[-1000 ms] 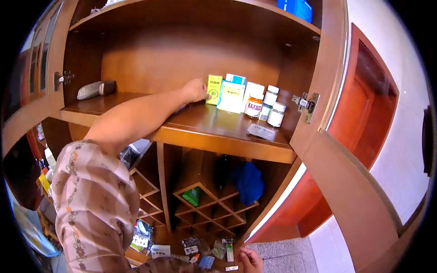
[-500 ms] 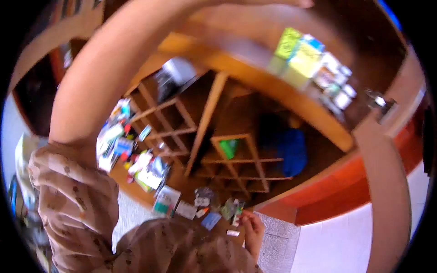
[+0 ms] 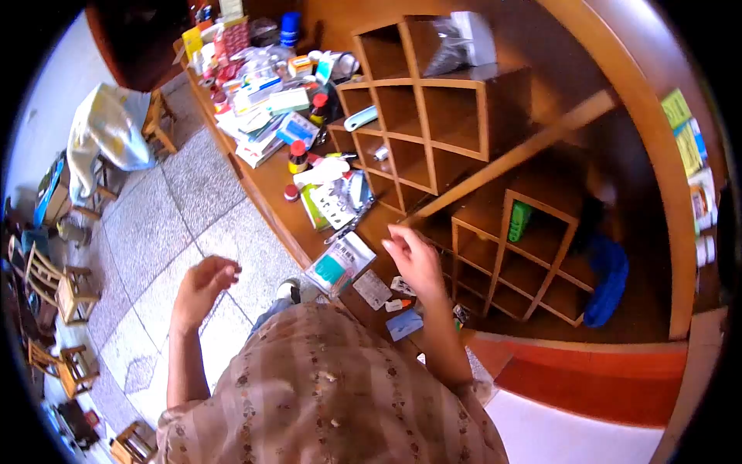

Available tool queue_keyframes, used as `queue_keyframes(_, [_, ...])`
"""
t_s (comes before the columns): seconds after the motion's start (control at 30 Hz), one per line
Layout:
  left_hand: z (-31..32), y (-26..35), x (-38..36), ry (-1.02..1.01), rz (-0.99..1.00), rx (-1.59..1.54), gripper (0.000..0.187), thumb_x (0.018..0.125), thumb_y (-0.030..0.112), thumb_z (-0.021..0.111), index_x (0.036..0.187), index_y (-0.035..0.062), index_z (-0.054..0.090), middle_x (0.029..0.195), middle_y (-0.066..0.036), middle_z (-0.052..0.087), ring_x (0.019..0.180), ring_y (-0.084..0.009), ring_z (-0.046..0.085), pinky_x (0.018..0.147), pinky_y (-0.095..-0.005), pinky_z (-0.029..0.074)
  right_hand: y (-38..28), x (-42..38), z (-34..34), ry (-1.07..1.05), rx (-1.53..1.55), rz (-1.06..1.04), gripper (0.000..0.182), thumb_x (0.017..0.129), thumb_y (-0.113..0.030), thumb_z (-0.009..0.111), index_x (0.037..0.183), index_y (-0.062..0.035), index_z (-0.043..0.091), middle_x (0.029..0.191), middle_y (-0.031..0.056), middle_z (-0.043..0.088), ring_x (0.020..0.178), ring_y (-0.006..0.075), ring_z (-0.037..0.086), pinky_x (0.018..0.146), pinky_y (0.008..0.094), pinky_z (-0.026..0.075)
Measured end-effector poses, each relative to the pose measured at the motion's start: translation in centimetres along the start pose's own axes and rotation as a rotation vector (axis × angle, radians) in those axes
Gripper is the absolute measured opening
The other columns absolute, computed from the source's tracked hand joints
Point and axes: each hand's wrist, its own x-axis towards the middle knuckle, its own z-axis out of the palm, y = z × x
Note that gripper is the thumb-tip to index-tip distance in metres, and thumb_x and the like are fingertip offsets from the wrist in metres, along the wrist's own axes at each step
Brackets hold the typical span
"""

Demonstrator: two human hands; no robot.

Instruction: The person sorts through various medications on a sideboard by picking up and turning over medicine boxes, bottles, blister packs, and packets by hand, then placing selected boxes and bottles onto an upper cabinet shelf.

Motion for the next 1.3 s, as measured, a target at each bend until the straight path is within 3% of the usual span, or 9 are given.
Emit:
queue_keyframes(0.03, [-0.2, -2.3, -1.1, 0.013, -0.055, -0.09, 0.025, 0.091, 0.022, 0.057, 0.098, -0.002, 0.061, 0.092, -0.01, 0.066, 0.083, -0.0175, 0.062, 0.072, -0.0291, 0.049, 0.9, 1.7, 1.5, -0.01, -0.12, -0.103, 0.032, 0.083, -0.021, 0.066, 0.11, -0.0041, 0.058, 0.103, 0.0128, 0.062, 0.092, 0.0204, 0.06, 0.076, 0.0314, 0.049])
queue_keyframes(0.17, [0.8, -5.1, -4.4, 0.074, -0.122, -0.169, 0.027, 0.089, 0.024, 0.061, 0.1, -0.0011, 0.061, 0.093, -0.008, 0.066, 0.084, -0.0148, 0.062, 0.074, -0.0275, 0.049, 0.8, 5.9, 7.1, 0.058, -0.398, -0.416, 0.042, 0.078, -0.032, 0.069, 0.109, -0.0064, 0.06, 0.105, 0.013, 0.061, 0.099, 0.0338, 0.054, 0.086, 0.0418, 0.042])
queue_keyframes(0.43, [1.8, -5.2, -5.4, 0.053, -0.091, -0.252, 0.031, 0.089, 0.025, 0.061, 0.103, -0.0028, 0.06, 0.094, -0.008, 0.064, 0.089, -0.0128, 0.058, 0.079, -0.0256, 0.046, 2.1, 7.6, 11.8, -0.131, -0.746, -0.067, 0.068, 0.073, -0.036, 0.071, 0.13, -0.0107, 0.045, 0.115, 0.0131, 0.055, 0.109, 0.0335, 0.048, 0.091, 0.0428, 0.04])
queue_keyframes(0.7, [1.6, -5.3, -3.7, -0.007, -0.049, -0.179, 0.025, 0.091, 0.021, 0.059, 0.103, -0.0016, 0.06, 0.091, -0.007, 0.065, 0.087, -0.0121, 0.058, 0.078, -0.027, 0.047, 4.5, 7.8, 10.2, 0.069, -0.596, -0.178, 0.05, 0.072, -0.024, 0.071, 0.118, -0.0117, 0.055, 0.101, 0.012, 0.062, 0.096, 0.0312, 0.055, 0.082, 0.0382, 0.043])
queue_keyframes(0.77, [1.9, -4.5, -2.9, -0.05, -0.015, -0.16, 0.025, 0.09, 0.02, 0.059, 0.103, -0.0016, 0.061, 0.091, -0.007, 0.065, 0.087, -0.0125, 0.058, 0.079, -0.0273, 0.047, 4.8, 8.3, 9.2, -0.027, -0.157, 0.054, 0.033, 0.074, -0.024, 0.07, 0.1, -0.0059, 0.062, 0.092, 0.0148, 0.064, 0.083, 0.0298, 0.058, 0.071, 0.0378, 0.046])
queue_keyframes(0.8, [2.0, -4.0, -2.5, -0.084, 0.011, -0.141, 0.025, 0.09, 0.02, 0.059, 0.103, -0.0016, 0.061, 0.091, -0.007, 0.065, 0.087, -0.0128, 0.058, 0.079, -0.0277, 0.047, 4.3, 8.1, 8.8, 0.042, 0.053, -0.002, 0.025, 0.078, -0.021, 0.069, 0.092, -0.0014, 0.062, 0.084, 0.013, 0.064, 0.072, 0.0214, 0.057, 0.064, 0.032, 0.045])
queue_keyframes(0.97, [3.0, -0.3, -0.9, -0.229, 0.076, -0.156, 0.027, 0.089, 0.016, 0.061, 0.109, -0.0024, 0.059, 0.101, -0.009, 0.064, 0.092, -0.0163, 0.061, 0.079, -0.0294, 0.051, -3.3, 5.4, 4.4, -0.101, 0.539, 0.06, 0.018, 0.088, -0.009, 0.06, 0.103, 0.0013, 0.06, 0.089, 0.0017, 0.062, 0.078, 0.0067, 0.055, 0.069, 0.0198, 0.043])
queue_keyframes(1.1, [3.6, 3.5, 0.0, -0.271, 0.094, -0.497, 0.033, 0.087, 0.011, 0.062, 0.116, -0.0037, 0.056, 0.103, -0.012, 0.064, 0.087, -0.0188, 0.064, 0.068, -0.0297, 0.055, -13.0, 1.2, 1.3, -0.246, 0.579, 0.01, 0.019, 0.087, -0.003, 0.059, 0.105, 0.0038, 0.057, 0.092, 0.004, 0.062, 0.083, 0.0077, 0.056, 0.073, 0.0217, 0.045])
queue_keyframes(1.3, [5.7, 5.8, -0.9, -0.48, 0.203, -0.655, 0.024, 0.087, 0.008, 0.062, 0.109, -0.0019, 0.058, 0.1, -0.008, 0.064, 0.085, -0.0135, 0.062, 0.069, -0.0262, 0.054, -15.4, -1.4, 1.8, -0.31, 0.693, -0.003, 0.026, 0.087, -0.002, 0.059, 0.11, 0.0017, 0.048, 0.1, 0.0063, 0.059, 0.087, 0.0101, 0.057, 0.072, 0.0234, 0.048])
